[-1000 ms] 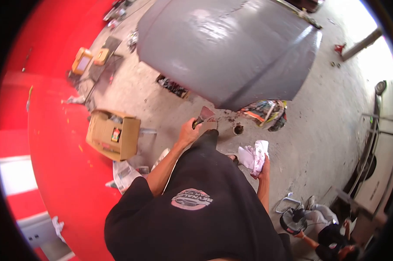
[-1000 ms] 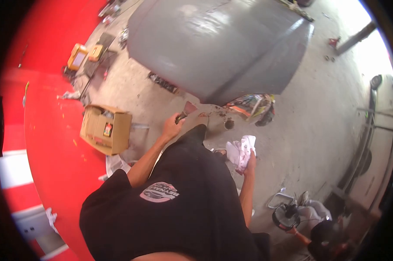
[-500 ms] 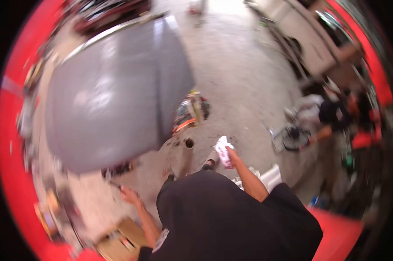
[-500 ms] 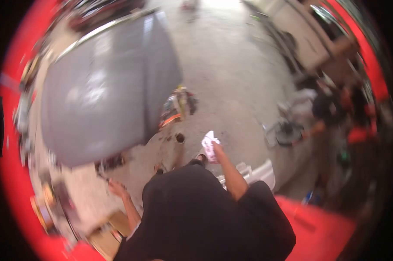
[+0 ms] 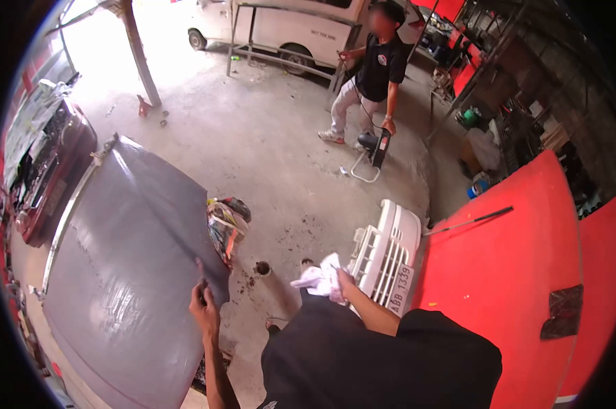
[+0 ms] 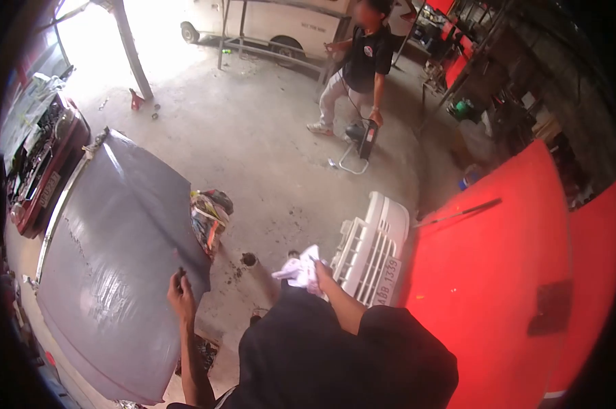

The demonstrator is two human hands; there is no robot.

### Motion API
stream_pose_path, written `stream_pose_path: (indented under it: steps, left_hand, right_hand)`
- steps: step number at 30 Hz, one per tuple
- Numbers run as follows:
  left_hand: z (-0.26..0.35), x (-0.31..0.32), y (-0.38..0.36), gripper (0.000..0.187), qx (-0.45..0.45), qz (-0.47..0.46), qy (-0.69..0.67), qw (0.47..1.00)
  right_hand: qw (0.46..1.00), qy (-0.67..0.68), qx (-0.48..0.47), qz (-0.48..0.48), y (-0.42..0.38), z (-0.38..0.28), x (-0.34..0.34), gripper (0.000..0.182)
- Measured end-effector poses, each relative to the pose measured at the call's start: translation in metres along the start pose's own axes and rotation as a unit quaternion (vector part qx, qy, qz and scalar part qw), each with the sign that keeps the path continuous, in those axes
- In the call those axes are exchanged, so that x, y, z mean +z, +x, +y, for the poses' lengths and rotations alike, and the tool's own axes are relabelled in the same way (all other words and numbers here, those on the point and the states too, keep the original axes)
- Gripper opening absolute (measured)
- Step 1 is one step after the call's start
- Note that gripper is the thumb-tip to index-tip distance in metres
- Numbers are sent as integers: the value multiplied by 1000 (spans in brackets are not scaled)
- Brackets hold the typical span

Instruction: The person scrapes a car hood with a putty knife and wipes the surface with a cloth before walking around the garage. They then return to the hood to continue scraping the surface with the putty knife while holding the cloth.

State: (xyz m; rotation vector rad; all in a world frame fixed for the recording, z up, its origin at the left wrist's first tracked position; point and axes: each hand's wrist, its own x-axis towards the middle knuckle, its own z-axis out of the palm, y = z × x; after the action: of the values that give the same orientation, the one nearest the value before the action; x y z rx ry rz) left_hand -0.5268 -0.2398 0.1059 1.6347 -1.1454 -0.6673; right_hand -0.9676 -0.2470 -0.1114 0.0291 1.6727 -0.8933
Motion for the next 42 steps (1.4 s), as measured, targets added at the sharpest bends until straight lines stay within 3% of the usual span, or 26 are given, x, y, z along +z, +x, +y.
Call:
stream_pose_path:
  steps: [1, 2, 3, 4, 5, 8, 10, 15, 17, 20, 22, 25, 28, 32, 35, 38, 40, 42]
  left_hand:
    - [6, 7, 10, 19, 41, -15, 19, 999]
    - [12, 14, 14, 18, 57, -15, 22, 998]
    - [18, 23, 15, 18, 73, -15, 25, 997]
    - [24, 36, 16, 18, 89, -13, 27, 996]
    - [27, 50, 8, 17, 66, -8, 13, 998]
    - [-2, 94, -19, 16, -15, -20, -42, 999]
    - [-11, 116, -43, 16, -81, -72, 6, 994]
    - [13, 159, -58, 19, -178, -135, -58, 973]
    - [15, 177, -44, 20, -175, -116, -54, 976]
    - [22, 207, -13, 19, -163, -86, -56, 981]
    - [29, 219, 12, 19, -169, -60, -72, 981]
    - [58, 267, 44, 20, -217, -7, -127, 968]
    - [69, 298, 66, 22, -197, -33, -125, 972]
    - [75, 338, 83, 23, -230, -101, -137, 958]
    - [53, 375, 100, 27, -181, -158, -81, 967]
    - [69, 406, 127, 32, -33, -161, 0, 986]
    - [85, 418, 160, 34, -90, -249, 33, 964]
    - [78, 441, 191, 41, -41, -221, -31, 974]
  right_hand:
    - [1000, -5, -11, 24, 72, 40, -28, 23]
    - [990, -90, 6, 109, 92, 53, -42, 50]
    - [981, -131, 46, 134, 119, 72, -64, 63]
    - [987, -107, -11, 115, 69, 61, -59, 70]
    - [963, -202, -32, 177, 52, 58, -62, 72]
    - [972, -149, -1, 182, 96, 77, -69, 70]
    - [925, -349, 3, 153, 86, 52, -59, 70]
    - [937, -332, -1, 107, 56, -27, -30, 70]
    - [940, -329, -10, 85, 64, -55, -22, 67]
    - [937, -336, -57, 79, 137, -60, -22, 66]
    - [967, -253, -26, 10, 182, -64, -16, 63]
    - [978, -209, -2, -16, 148, -135, -21, 54]
    - [966, -257, -42, 4, 119, -183, -26, 50]
    - [959, -269, -44, 84, 167, -178, -51, 48]
    - [958, -262, -28, 109, 179, -178, -59, 48]
    - [963, -242, -15, 115, 185, -180, -58, 48]
    - [965, -236, -11, 114, 191, -184, -53, 48]
    - [965, -238, -8, 109, 199, -199, -41, 48]
